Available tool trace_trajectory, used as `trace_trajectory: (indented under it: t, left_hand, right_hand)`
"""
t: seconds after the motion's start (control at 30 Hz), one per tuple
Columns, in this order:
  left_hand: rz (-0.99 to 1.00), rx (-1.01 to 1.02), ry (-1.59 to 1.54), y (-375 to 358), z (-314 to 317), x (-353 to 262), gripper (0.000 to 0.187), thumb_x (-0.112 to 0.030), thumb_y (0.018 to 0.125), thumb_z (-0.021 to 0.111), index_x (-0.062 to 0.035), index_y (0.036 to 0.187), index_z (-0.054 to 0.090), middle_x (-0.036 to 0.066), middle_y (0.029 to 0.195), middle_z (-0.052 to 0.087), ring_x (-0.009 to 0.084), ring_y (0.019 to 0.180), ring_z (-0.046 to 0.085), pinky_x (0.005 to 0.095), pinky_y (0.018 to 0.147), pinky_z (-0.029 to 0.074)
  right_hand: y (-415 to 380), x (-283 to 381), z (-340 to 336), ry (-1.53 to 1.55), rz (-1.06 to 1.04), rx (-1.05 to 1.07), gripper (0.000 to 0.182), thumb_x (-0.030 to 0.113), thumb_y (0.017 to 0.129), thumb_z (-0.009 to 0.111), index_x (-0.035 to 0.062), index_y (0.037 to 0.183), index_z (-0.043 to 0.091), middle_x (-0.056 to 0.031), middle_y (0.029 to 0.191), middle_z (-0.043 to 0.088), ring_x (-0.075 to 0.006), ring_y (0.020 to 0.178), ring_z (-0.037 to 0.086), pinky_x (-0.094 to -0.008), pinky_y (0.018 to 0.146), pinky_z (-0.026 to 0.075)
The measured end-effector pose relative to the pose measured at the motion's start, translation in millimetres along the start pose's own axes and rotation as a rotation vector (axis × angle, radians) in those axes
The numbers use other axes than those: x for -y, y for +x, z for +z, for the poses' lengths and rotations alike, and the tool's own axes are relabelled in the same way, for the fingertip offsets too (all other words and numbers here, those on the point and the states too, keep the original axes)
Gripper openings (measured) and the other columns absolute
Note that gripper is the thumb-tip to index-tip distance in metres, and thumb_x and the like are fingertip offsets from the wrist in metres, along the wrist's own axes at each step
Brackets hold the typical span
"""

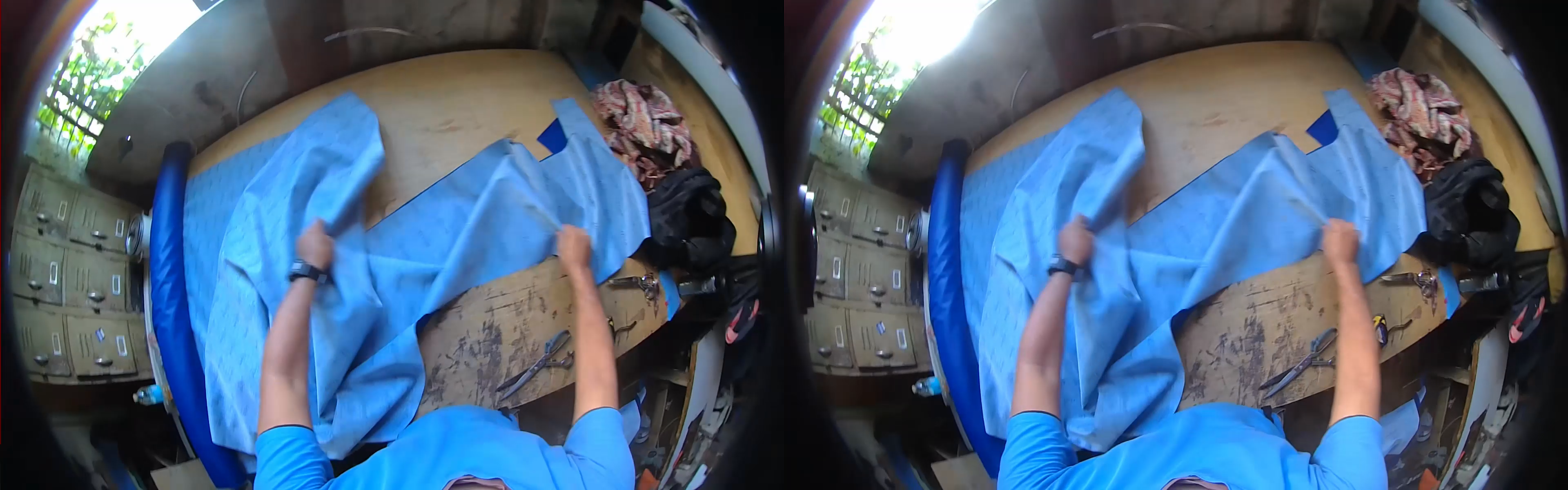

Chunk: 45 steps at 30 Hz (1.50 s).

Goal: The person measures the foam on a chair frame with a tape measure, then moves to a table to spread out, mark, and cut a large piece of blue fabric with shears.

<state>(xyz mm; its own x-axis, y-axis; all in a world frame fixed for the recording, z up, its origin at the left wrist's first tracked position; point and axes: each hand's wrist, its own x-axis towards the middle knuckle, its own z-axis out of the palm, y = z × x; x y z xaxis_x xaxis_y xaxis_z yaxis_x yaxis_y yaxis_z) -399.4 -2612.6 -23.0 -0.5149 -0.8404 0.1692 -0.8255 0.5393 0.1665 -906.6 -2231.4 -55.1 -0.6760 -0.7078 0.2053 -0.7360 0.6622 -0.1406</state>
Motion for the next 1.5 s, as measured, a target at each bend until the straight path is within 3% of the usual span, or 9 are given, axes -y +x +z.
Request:
trace_trajectory:
  t: [0.17,0.33,0.4,0.5,0.6,0.7,0.93,1.17,1.5]
  left_hand:
    - [-0.626,-0.296,0.117,-134,-111,266,0.028,-0.012,0.079,0.054,-0.005,0.106,0.058,0.023,0.098,0.07,0.0449,0.093,0.066,0.0553,0.081,0.049]
    - [-0.922,-0.296,0.197,-202,-107,293,0.045,-0.023,0.086,0.067,-0.0035,0.124,0.052,0.026,0.123,0.06,0.0433,0.114,0.058,0.0498,0.096,0.046]
    - [-0.706,-0.53,0.151,-187,-115,237,0.057,-0.024,0.084,0.073,-0.0005,0.131,0.05,0.024,0.132,0.053,0.0412,0.121,0.052,0.0473,0.103,0.042]
    - [-0.241,-0.691,-0.015,-161,-145,78,0.033,-0.013,0.089,0.068,0.0011,0.118,0.058,0.021,0.121,0.059,0.0375,0.115,0.055,0.0448,0.102,0.042]
    - [0.012,0.032,-0.399,-213,-129,-71,0.028,-0.021,0.083,0.075,-0.0045,0.104,0.066,0.015,0.108,0.066,0.0344,0.101,0.061,0.0435,0.09,0.047]
    - [0.344,0.265,-0.388,-301,-98,-158,0.046,-0.031,0.076,0.08,-0.0053,0.111,0.067,0.015,0.115,0.066,0.0359,0.115,0.058,0.0477,0.097,0.044]
    - [0.084,0.328,-0.409,-395,-62,-127,0.011,-0.013,0.092,0.06,-0.0048,0.098,0.063,0.014,0.09,0.063,0.0356,0.085,0.061,0.0459,0.076,0.049]
    - [0.068,0.43,-0.564,-449,-88,-122,0.012,-0.014,0.093,0.061,-0.0025,0.095,0.062,0.017,0.088,0.063,0.0365,0.085,0.063,0.0455,0.073,0.05]
    - [0.123,0.445,-0.552,-462,-82,-124,0.011,-0.012,0.091,0.062,-0.0018,0.096,0.062,0.016,0.086,0.062,0.0359,0.084,0.062,0.0444,0.073,0.049]
  right_hand:
    - [-63,-90,-35,-0.03,0.189,0.051,0.028,0.024,0.088,0.068,0.0033,0.107,0.068,-0.0214,0.102,0.068,-0.0422,0.1,0.062,-0.0521,0.086,0.048]
    - [-95,-90,-24,-0.044,0.224,0.189,0.036,0.022,0.089,0.067,0.0022,0.119,0.064,-0.0195,0.12,0.063,-0.0388,0.112,0.058,-0.0485,0.094,0.046]
    - [-107,-64,-47,0.05,0.168,0.06,0.041,0.018,0.088,0.068,0.0014,0.124,0.059,-0.0176,0.129,0.057,-0.0378,0.117,0.054,-0.05,0.095,0.045]
    - [-128,-43,-77,0.089,0.016,-0.198,0.042,0.012,0.087,0.067,0.0013,0.126,0.056,-0.0173,0.13,0.055,-0.0377,0.117,0.053,-0.0489,0.097,0.043]
    - [-177,-44,-95,0.164,0.04,0.094,0.05,0.008,0.087,0.063,0.0026,0.135,0.05,-0.0175,0.136,0.052,-0.038,0.122,0.05,-0.0474,0.102,0.041]
    - [-240,-43,-96,0.084,-0.119,0.332,0.05,0.002,0.085,0.058,0.0034,0.135,0.051,-0.0167,0.138,0.051,-0.0369,0.125,0.049,-0.0474,0.105,0.039]
    - [-308,-49,-95,0.059,-0.162,0.398,0.052,-0.003,0.082,0.05,0.0042,0.134,0.054,-0.0164,0.145,0.047,-0.0377,0.131,0.045,-0.0477,0.106,0.039]
    - [-298,-40,-101,0.04,-0.358,0.224,0.056,-0.006,0.078,0.055,0.0061,0.133,0.055,-0.0137,0.14,0.05,-0.0357,0.13,0.045,-0.046,0.11,0.037]
    - [-319,-40,-126,-0.026,-0.48,0.502,0.02,0.006,0.074,0.065,0.003,0.091,0.056,-0.0195,0.093,0.058,-0.0406,0.089,0.06,-0.0494,0.08,0.048]
